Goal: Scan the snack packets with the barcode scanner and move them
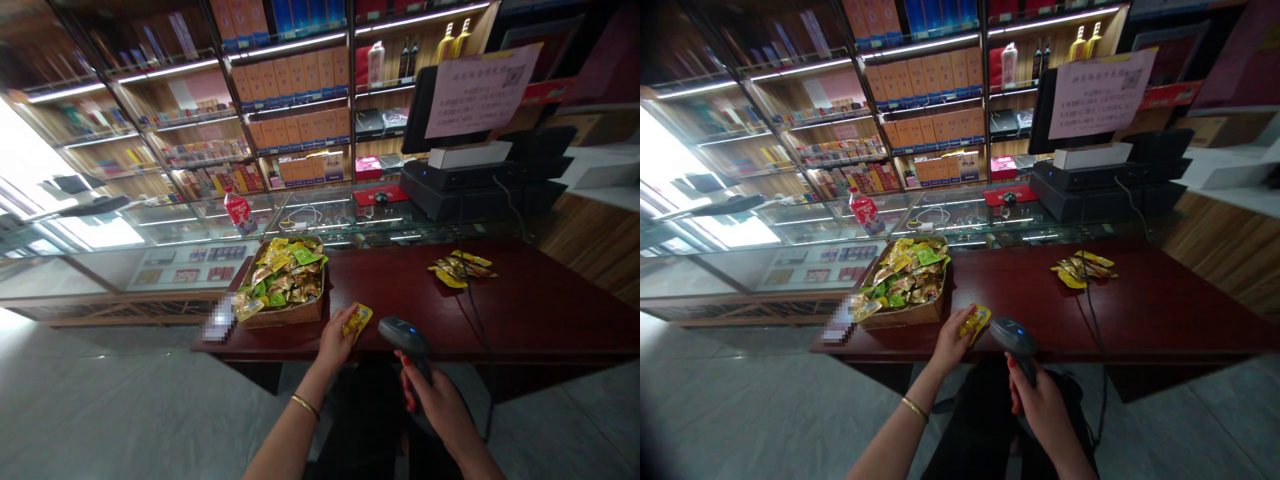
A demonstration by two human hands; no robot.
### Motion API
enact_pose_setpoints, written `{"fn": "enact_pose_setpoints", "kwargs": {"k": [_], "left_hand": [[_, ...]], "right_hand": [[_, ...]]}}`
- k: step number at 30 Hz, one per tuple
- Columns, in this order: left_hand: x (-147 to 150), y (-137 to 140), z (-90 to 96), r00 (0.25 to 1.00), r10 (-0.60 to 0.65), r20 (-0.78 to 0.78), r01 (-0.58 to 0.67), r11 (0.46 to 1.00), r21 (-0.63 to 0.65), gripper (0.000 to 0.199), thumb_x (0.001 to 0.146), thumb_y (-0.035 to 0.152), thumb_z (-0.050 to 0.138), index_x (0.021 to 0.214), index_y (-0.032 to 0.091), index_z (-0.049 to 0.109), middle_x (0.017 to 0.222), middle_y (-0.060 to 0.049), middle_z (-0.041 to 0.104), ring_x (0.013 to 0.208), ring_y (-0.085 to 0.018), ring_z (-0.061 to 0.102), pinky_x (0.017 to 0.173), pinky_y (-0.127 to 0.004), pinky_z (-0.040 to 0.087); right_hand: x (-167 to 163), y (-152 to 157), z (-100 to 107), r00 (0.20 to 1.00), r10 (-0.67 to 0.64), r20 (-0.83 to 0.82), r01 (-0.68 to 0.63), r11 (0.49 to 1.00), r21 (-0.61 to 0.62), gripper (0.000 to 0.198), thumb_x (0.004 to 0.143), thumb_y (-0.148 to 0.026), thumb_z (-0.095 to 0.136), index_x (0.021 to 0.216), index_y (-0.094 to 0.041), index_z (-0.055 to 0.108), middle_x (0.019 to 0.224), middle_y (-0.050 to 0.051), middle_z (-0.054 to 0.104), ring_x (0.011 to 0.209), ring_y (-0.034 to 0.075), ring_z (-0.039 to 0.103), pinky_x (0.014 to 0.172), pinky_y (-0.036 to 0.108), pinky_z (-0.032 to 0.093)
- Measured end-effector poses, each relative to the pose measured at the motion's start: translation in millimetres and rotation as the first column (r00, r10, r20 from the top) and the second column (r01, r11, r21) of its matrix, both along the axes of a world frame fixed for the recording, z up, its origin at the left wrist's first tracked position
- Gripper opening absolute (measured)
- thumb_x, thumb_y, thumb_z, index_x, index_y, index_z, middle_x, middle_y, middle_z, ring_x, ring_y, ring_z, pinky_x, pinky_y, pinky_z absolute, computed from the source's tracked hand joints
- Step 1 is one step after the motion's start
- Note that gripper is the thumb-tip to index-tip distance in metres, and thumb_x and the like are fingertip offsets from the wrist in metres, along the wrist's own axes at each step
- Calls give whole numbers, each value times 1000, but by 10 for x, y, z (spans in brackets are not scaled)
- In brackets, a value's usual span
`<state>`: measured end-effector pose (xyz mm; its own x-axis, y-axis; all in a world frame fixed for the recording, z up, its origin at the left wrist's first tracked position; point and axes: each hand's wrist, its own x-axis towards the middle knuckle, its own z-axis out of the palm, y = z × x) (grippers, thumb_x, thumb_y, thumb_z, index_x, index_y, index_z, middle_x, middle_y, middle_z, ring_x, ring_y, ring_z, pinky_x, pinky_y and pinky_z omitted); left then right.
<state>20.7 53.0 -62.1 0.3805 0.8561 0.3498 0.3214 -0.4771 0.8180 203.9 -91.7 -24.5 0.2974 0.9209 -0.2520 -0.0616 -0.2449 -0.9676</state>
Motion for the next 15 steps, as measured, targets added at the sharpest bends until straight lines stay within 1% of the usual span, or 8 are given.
{"fn": "enact_pose_setpoints", "kwargs": {"k": [1, 4, 6, 9, 12, 15], "left_hand": [[-1, -1, -2, 1000, 5, 2, -5, 1000, 0, 60, 86, 9, 59, 142, 26, 54, 133, -9, 62, 122, -24, 59, 108, -41, 46], [6, 9, -18, 1000, 16, 7, -16, 1000, 18, 66, 82, 5, 59, 144, 27, 51, 131, -8, 63, 123, -23, 58, 109, -42, 44], [12, 12, -23, 1000, 16, 9, -16, 1000, 26, 66, 82, 5, 60, 144, 27, 51, 130, -7, 63, 123, -23, 58, 110, -42, 44], [21, -2, -6, 1000, 16, 12, -16, 1000, 2, 65, 83, 6, 59, 144, 28, 51, 133, -7, 62, 124, -23, 58, 109, -42, 45], [18, -14, 11, 1000, 18, 8, -18, 1000, -14, 62, 83, 7, 60, 142, 26, 54, 133, -8, 63, 123, -24, 59, 109, -42, 46], [19, 12, 2, 999, 43, -17, -43, 999, -23, 55, 81, 8, 64, 133, 26, 63, 128, -8, 67, 119, -24, 62, 107, -41, 48]], "right_hand": [[-9, 16, 9, 1000, -11, -3, 11, 1000, -5, 62, 76, -75, 62, 100, -18, 67, 59, -5, 56, 45, 12, 52, 46, 25, 45], [-34, 41, 30, 1000, -19, 10, 19, 1000, -22, 58, 74, -76, 63, 85, -19, 66, 54, -5, 55, 44, 13, 53, 46, 25, 46], [-43, 43, 28, 1000, -17, 13, 17, 999, -32, 57, 75, -77, 62, 77, -20, 63, 53, -4, 55, 45, 13, 54, 47, 25, 46], [-44, 44, 3, 1000, -14, 7, 14, 999, -52, 56, 75, -77, 61, 71, -21, 59, 53, -4, 55, 46, 13, 53, 47, 25, 46], [-34, 54, -28, 1000, -9, -8, 8, 998, -61, 56, 75, -77, 62, 73, -21, 60, 55, -4, 55, 46, 13, 52, 46, 25, 45], [-10, 58, -47, 999, -22, -30, 21, 1000, -22, 57, 77, -74, 63, 91, -19, 66, 58, -5, 56, 46, 12, 52, 46, 24, 45]]}}
